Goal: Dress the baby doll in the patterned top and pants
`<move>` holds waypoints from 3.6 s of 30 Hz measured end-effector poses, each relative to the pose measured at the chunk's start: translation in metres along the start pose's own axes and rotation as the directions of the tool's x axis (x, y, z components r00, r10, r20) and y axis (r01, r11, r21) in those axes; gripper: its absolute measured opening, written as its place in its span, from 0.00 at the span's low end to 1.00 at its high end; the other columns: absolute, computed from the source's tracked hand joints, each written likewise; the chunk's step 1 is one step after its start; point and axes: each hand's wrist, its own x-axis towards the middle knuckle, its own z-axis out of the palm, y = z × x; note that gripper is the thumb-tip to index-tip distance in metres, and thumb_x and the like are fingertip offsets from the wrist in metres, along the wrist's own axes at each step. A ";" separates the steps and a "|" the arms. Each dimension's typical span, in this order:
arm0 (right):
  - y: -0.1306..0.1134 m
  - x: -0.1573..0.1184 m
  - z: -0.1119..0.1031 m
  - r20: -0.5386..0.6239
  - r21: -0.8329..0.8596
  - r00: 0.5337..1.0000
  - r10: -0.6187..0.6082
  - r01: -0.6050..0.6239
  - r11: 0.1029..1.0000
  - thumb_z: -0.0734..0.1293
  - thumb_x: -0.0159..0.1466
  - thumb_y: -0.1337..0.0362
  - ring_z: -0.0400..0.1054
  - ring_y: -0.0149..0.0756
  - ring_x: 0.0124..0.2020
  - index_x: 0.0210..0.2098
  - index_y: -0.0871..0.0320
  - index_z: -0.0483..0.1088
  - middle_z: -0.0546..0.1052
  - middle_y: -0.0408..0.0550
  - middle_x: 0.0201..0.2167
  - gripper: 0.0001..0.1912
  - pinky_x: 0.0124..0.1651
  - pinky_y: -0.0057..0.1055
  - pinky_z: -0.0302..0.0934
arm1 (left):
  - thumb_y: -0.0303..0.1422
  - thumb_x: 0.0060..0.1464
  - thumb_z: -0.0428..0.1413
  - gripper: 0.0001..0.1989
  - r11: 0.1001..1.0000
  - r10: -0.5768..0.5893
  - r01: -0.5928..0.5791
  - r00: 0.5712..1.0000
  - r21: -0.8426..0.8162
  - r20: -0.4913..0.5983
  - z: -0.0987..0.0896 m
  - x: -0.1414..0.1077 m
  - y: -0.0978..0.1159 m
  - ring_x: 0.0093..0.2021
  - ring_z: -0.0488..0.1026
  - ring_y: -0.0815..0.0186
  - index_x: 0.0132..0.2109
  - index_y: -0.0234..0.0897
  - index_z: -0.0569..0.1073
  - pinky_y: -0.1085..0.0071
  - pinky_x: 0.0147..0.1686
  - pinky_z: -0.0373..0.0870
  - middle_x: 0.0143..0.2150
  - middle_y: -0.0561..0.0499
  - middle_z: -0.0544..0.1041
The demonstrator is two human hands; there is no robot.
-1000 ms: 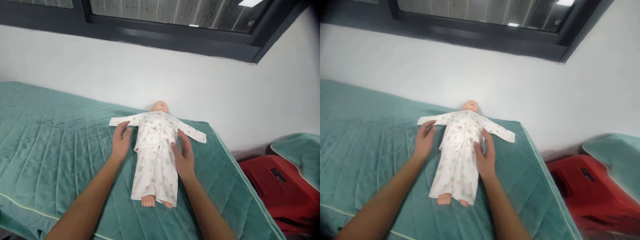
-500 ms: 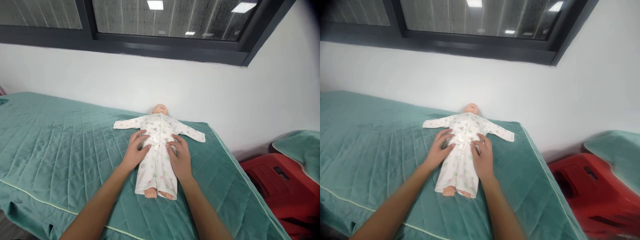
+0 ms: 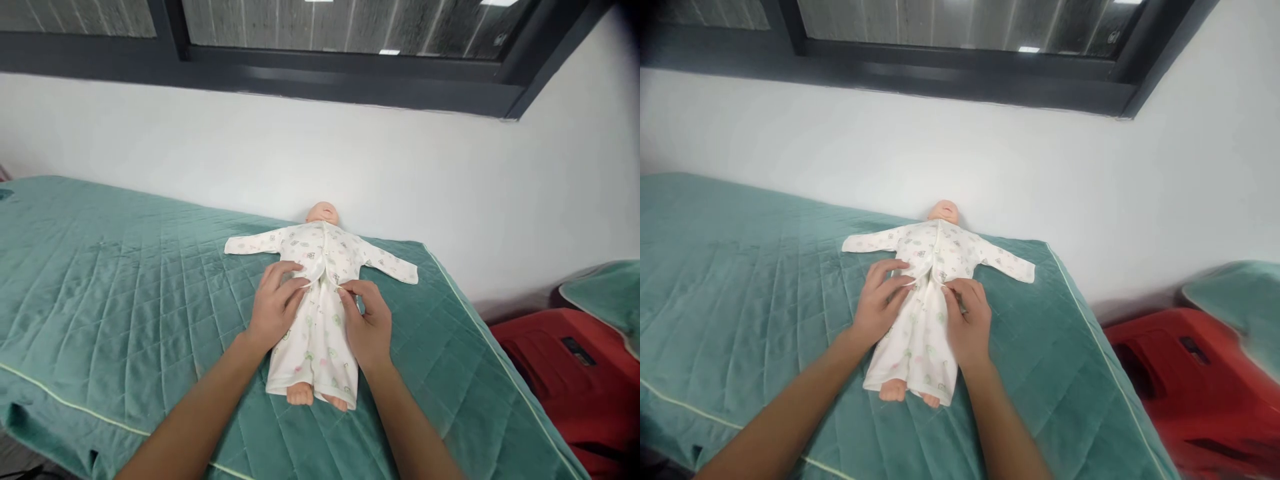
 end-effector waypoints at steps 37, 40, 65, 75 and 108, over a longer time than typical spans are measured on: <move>0.041 -0.010 -0.013 0.004 0.325 0.878 0.479 -0.454 0.830 0.67 0.61 0.54 0.64 0.33 0.30 0.29 0.58 0.71 0.72 0.41 0.26 0.13 0.37 0.31 0.59 | 0.24 0.47 0.47 0.09 0.858 -0.490 0.495 0.869 -0.135 0.069 -0.015 -0.025 -0.021 0.34 0.71 0.65 0.32 0.37 0.72 0.69 0.39 0.66 0.31 0.53 0.74; 0.034 -0.027 -0.024 0.001 0.292 0.869 0.495 -0.474 0.831 0.66 0.61 0.54 0.66 0.35 0.33 0.31 0.57 0.71 0.74 0.42 0.29 0.13 0.41 0.32 0.60 | 0.28 0.50 0.48 0.09 0.842 -0.525 0.519 0.851 -0.145 -0.003 -0.032 -0.046 -0.011 0.38 0.72 0.64 0.34 0.37 0.72 0.67 0.43 0.67 0.34 0.51 0.76; -0.086 -0.093 -0.009 0.353 -0.562 0.933 0.070 0.151 0.813 0.64 0.63 0.71 0.62 0.50 0.57 0.44 0.56 0.70 0.70 0.55 0.57 0.10 0.61 0.53 0.56 | 0.32 0.60 0.54 0.10 0.964 -0.263 0.257 0.958 0.064 0.114 -0.037 -0.119 0.090 0.51 0.68 0.60 0.49 0.43 0.72 0.60 0.52 0.67 0.48 0.48 0.71; -0.075 -0.098 -0.016 0.297 -0.300 0.955 -0.011 0.104 0.948 0.63 0.65 0.72 0.60 0.45 0.60 0.38 0.54 0.70 0.71 0.50 0.54 0.08 0.60 0.48 0.58 | 0.33 0.59 0.57 0.12 0.914 -0.378 0.393 0.915 -0.104 0.139 -0.039 -0.123 0.084 0.51 0.70 0.63 0.50 0.45 0.73 0.64 0.53 0.67 0.50 0.49 0.70; -0.076 -0.107 -0.044 0.339 -0.152 0.941 -0.014 0.070 0.986 0.58 0.67 0.74 0.64 0.37 0.39 0.34 0.55 0.69 0.71 0.47 0.36 0.12 0.41 0.35 0.63 | 0.28 0.61 0.52 0.13 0.958 -0.144 0.138 0.990 0.250 0.003 -0.069 -0.172 0.094 0.54 0.71 0.60 0.51 0.44 0.71 0.61 0.52 0.73 0.52 0.45 0.71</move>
